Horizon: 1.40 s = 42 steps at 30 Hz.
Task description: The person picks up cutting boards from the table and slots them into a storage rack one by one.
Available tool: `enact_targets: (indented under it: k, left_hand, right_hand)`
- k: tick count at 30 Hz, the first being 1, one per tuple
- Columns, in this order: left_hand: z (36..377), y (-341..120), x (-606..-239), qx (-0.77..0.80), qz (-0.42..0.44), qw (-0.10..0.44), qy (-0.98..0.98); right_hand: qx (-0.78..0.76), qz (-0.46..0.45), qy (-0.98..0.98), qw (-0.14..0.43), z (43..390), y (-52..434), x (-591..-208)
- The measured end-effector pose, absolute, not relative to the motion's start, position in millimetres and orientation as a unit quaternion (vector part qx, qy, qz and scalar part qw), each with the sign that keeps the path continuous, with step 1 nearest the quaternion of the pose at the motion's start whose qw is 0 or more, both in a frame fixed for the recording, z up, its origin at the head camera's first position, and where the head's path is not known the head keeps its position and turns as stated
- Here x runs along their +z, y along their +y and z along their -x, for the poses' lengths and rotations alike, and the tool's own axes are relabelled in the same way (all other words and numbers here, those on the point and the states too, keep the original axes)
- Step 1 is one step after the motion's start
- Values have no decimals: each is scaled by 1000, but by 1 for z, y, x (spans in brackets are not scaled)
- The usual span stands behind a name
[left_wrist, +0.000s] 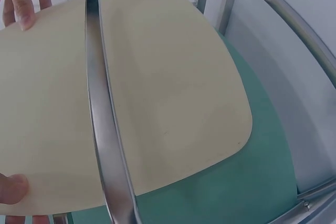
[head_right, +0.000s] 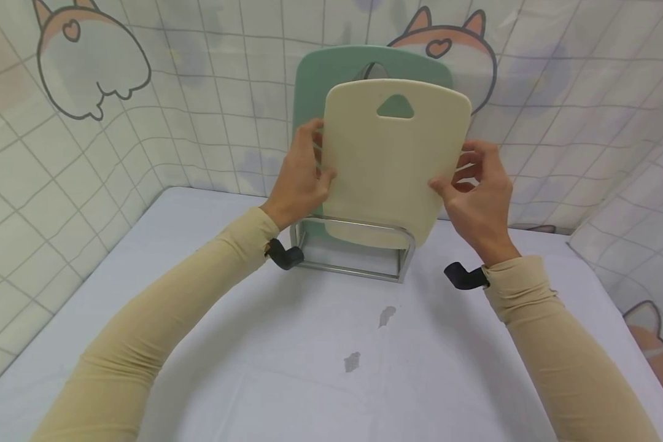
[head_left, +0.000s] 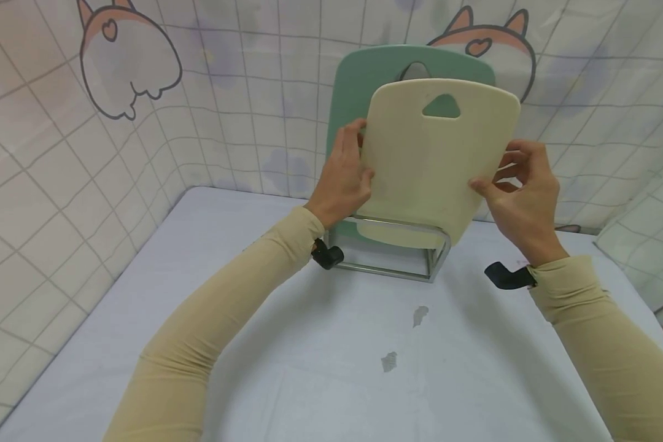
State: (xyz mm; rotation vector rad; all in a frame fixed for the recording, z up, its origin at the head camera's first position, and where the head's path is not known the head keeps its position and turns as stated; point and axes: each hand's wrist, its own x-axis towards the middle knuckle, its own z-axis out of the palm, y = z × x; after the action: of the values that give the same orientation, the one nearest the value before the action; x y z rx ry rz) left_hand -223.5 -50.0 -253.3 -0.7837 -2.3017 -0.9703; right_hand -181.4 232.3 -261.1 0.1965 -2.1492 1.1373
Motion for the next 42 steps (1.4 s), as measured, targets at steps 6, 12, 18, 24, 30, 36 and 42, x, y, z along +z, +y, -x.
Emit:
enact_targets:
  k: [6, 12, 18, 24, 30, 36, 42]
  left_hand:
    - [223, -53, -254, -359, 287, 253, -851]
    - [223, -55, -255, -352, 286, 253, -855]
    - [223, -58, -255, -353, 284, 251, -856]
    - [224, -60, -256, -352, 283, 253, -855]
    - [221, -63, -257, -352, 285, 253, -855]
    - [219, -67, -258, -350, 284, 258, -855]
    - [218, -70, -259, -348, 281, 263, -855]
  right_hand:
    - [445, -83, -823, 343, 181, 230, -263]
    - [434, -82, -831, 338, 182, 228, -265]
    - [431, -83, -834, 334, 182, 225, -265]
    - [441, -92, -827, 336, 182, 223, -266]
    - [443, -97, -825, 337, 182, 221, -266]
    - [436, -99, -830, 334, 180, 217, -266]
    - [436, -101, -830, 334, 179, 214, -267]
